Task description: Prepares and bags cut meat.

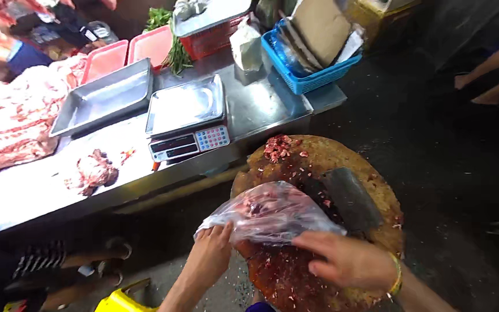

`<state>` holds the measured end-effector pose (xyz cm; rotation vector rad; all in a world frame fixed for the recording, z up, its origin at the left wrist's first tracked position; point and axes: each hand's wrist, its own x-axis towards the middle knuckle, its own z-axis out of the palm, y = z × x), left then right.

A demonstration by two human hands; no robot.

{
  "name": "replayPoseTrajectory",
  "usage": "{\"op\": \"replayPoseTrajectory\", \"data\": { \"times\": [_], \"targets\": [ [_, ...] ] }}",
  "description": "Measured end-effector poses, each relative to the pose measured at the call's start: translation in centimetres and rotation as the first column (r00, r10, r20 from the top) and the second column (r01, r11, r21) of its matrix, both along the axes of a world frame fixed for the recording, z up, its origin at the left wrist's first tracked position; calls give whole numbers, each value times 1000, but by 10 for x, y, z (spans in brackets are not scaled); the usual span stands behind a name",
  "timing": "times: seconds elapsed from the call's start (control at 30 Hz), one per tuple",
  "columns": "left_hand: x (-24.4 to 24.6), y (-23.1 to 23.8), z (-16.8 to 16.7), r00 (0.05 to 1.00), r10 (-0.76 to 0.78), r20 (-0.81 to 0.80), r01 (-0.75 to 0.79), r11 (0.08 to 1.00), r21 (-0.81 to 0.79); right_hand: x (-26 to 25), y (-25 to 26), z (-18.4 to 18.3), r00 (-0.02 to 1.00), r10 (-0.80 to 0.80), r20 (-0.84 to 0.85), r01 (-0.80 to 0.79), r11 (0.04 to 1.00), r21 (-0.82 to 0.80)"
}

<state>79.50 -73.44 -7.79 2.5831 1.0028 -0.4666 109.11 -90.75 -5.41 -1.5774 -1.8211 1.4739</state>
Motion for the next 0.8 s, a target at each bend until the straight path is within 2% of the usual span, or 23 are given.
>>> {"op": "replayPoseTrajectory", "data": {
  "times": [0.03, 0.07, 0.1, 0.13, 0.17, 0.2, 0.23, 0.27, 0.3, 0.33, 0.37, 0.4, 0.43, 0.5, 0.57, 0.67, 0.7, 0.77, 0.8],
  "targets": [
    [-5, -1, -5, 995, 30, 91, -37, 996, 81, -3, -10, -9, 994, -28, -105, 36, 996, 81],
    [-11, -2, -11, 972, 65, 224, -101, 983, 153, -5, -19, -19, 976, -124, -180, 155, 973, 173],
    [-16, -5, -15, 925, 121, 361, -200, 961, 191, -7, -26, -30, 930, -291, -224, 346, 900, 267],
    [-20, -7, -18, 860, 174, 481, -310, 925, 221, -8, -31, -41, 840, -486, -242, 543, 757, 363],
    [-21, -8, -21, 782, 238, 577, -425, 880, 213, -7, -32, -51, 735, -643, -215, 659, 601, 453],
    [-20, -8, -26, 695, 343, 631, -528, 840, 124, -5, -32, -62, 653, -744, -142, 691, 508, 515],
    [-16, -9, -31, 586, 505, 634, -612, 789, -62, -4, -32, -73, 616, -785, -69, 691, 496, 527],
    [-10, -11, -37, 440, 695, 569, -664, 678, -315, -5, -31, -83, 627, -778, -34, 708, 551, 442],
    [-5, -15, -47, 266, 840, 473, -664, 516, -542, -8, -28, -90, 653, -756, -44, 733, 616, 289],
    [3, -18, -56, 84, 922, 377, -598, 349, -721, -11, -21, -98, 657, -750, -79, 753, 646, 129],
    [10, -19, -61, -42, 955, 293, -510, 232, -829, -13, -13, -104, 629, -768, -124, 773, 634, -8],
    [15, -18, -61, -92, 966, 240, -448, 175, -877, -13, -6, -109, 579, -796, -176, 789, 602, -125],
    [20, -16, -59, -95, 971, 221, -420, 163, -893, -13, 2, -114, 520, -827, -213, 804, 558, -205],
    [26, -14, -58, -54, 962, 266, -426, 219, -878, -13, 14, -122, 447, -868, -217, 838, 491, -239],
    [35, -10, -63, -74, 939, 336, -416, 277, -866, -14, 27, -124, 458, -866, -200, 852, 492, -178],
    [53, 0, -48, -277, 932, 235, -299, 149, -943, -18, 43, -112, 569, -800, -191, 793, 595, -127],
    [58, 2, -38, -298, 938, 175, -239, 104, -965, -21, 48, -109, 604, -785, -139, 780, 618, -102],
    [71, 7, -16, -255, 963, 81, -128, 49, -991, -26, 59, -105, 613, -790, -5, 787, 611, -87],
    [77, 10, -4, -207, 977, 50, -88, 32, -996, -27, 64, -105, 576, -817, 30, 815, 572, -89]
  ]
}}
